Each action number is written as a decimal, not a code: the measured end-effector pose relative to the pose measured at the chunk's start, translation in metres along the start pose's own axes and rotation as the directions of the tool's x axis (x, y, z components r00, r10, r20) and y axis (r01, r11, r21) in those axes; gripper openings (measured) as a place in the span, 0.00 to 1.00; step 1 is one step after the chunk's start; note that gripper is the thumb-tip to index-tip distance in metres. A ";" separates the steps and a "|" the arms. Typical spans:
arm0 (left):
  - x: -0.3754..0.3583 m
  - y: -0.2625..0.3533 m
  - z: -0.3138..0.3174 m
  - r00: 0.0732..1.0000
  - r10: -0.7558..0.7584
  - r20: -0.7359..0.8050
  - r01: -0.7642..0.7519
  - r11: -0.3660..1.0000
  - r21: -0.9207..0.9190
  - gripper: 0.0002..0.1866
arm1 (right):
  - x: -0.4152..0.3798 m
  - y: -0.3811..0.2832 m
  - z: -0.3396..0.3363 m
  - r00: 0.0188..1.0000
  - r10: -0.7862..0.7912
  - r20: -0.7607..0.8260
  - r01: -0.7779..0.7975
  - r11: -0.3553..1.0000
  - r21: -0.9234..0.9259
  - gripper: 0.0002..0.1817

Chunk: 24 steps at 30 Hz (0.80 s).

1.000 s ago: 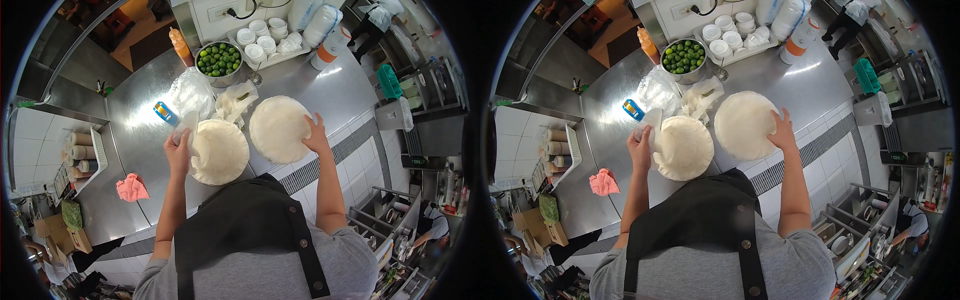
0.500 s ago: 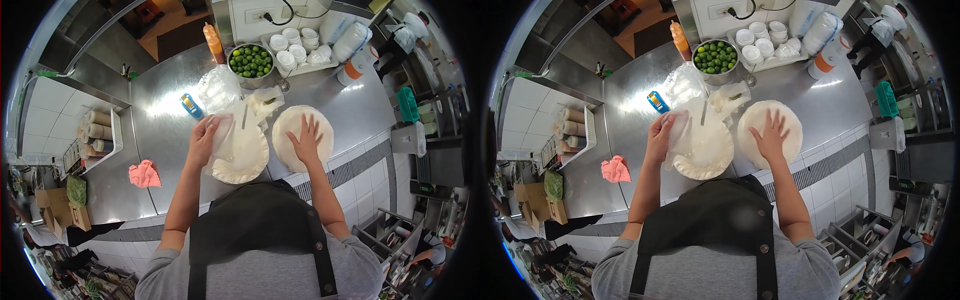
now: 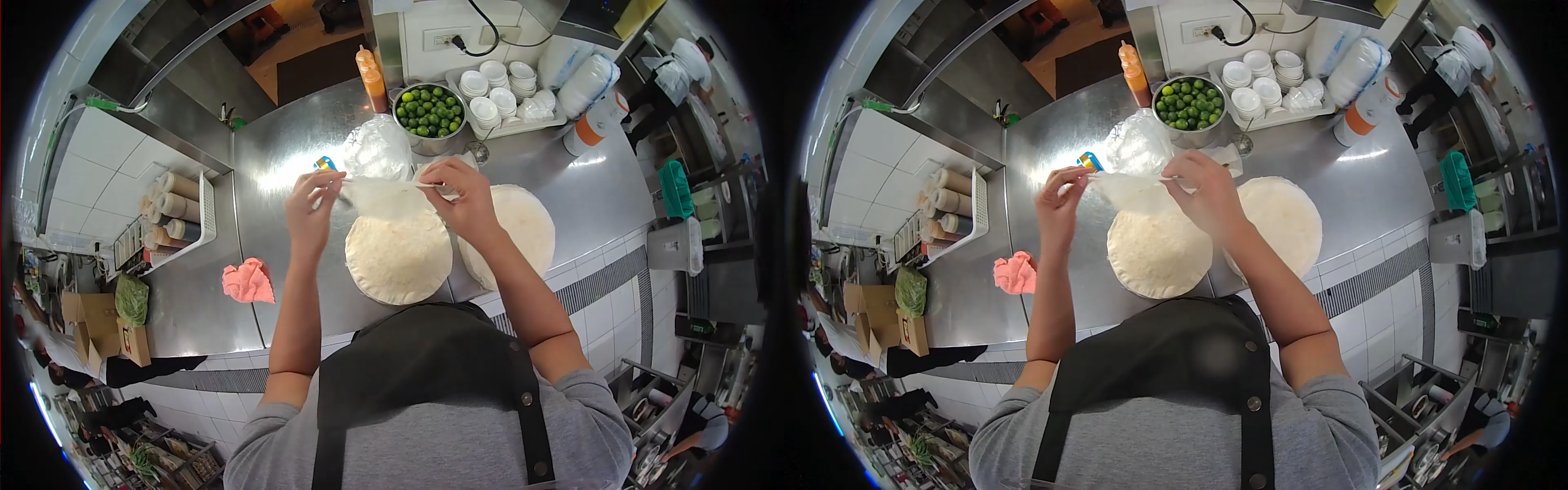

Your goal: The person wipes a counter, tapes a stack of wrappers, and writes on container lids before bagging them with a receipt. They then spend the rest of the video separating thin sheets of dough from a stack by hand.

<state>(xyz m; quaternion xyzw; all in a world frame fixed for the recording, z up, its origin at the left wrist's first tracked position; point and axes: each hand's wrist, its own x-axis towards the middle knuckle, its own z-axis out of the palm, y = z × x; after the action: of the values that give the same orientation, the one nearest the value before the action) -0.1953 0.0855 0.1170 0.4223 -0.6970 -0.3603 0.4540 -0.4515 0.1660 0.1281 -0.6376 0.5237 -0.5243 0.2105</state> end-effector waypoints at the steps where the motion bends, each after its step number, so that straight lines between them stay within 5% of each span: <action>1: -0.009 -0.013 0.007 1.000 -0.003 -0.005 0.003 1.000 0.001 0.10 | -0.003 0.001 0.005 0.998 -0.055 -0.041 0.051 0.995 -0.090 0.09; 3: -0.036 -0.030 0.034 0.882 -0.466 -0.064 0.366 0.766 -0.528 0.22 | -0.015 0.006 0.015 0.996 -0.084 -0.022 0.079 0.982 -0.173 0.10; 4: -0.046 -0.036 0.042 0.767 -0.609 0.203 0.543 0.448 -0.710 0.28 | -0.022 0.009 0.020 0.994 -0.112 -0.007 0.106 0.961 -0.255 0.12; 5: -0.058 -0.041 0.051 0.612 -0.623 0.487 0.656 0.057 -0.752 0.33 | -0.030 0.011 0.025 0.994 -0.110 0.000 0.107 0.961 -0.254 0.12; 7: -0.066 -0.001 0.067 0.520 -0.319 0.792 0.744 -0.285 -0.604 0.41 | -0.052 0.014 0.034 0.977 -0.173 0.126 0.205 0.924 -0.321 0.18; 9: -0.076 -0.011 0.078 0.587 -0.385 0.712 0.654 -0.293 -0.697 0.36 | -0.078 0.018 0.046 0.969 -0.125 0.211 0.183 0.942 -0.280 0.16; 11: -0.081 -0.052 0.092 0.638 -0.503 0.583 0.663 -0.025 -0.748 0.28 | -0.097 0.018 0.056 0.970 -0.044 0.240 0.092 0.976 -0.195 0.15; 12: -0.076 -0.051 0.089 0.627 -0.507 0.591 0.655 -0.067 -0.753 0.22 | -0.101 0.015 0.053 0.975 -0.030 0.221 0.068 0.984 -0.164 0.15; 16: -0.065 -0.025 0.080 0.644 -0.496 0.583 0.662 -0.021 -0.749 0.19 | -0.097 0.024 0.036 0.990 0.028 0.139 -0.019 0.998 -0.067 0.15; 18: -0.065 -0.024 0.081 0.694 -0.478 0.539 0.670 0.156 -0.726 0.18 | -0.085 0.024 0.029 0.995 0.104 -0.007 -0.104 0.987 -0.119 0.17; 24: -0.063 -0.007 0.085 0.752 -0.433 0.496 0.636 0.279 -0.720 0.22 | -0.062 0.003 0.024 0.978 0.207 -0.015 -0.206 0.978 0.037 0.19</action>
<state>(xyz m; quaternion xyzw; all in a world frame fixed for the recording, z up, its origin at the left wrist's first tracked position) -0.2588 0.1507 0.0622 0.3073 -0.2775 -0.8282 0.3776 -0.4252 0.2132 0.0888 -0.5710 0.5797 -0.5147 0.2702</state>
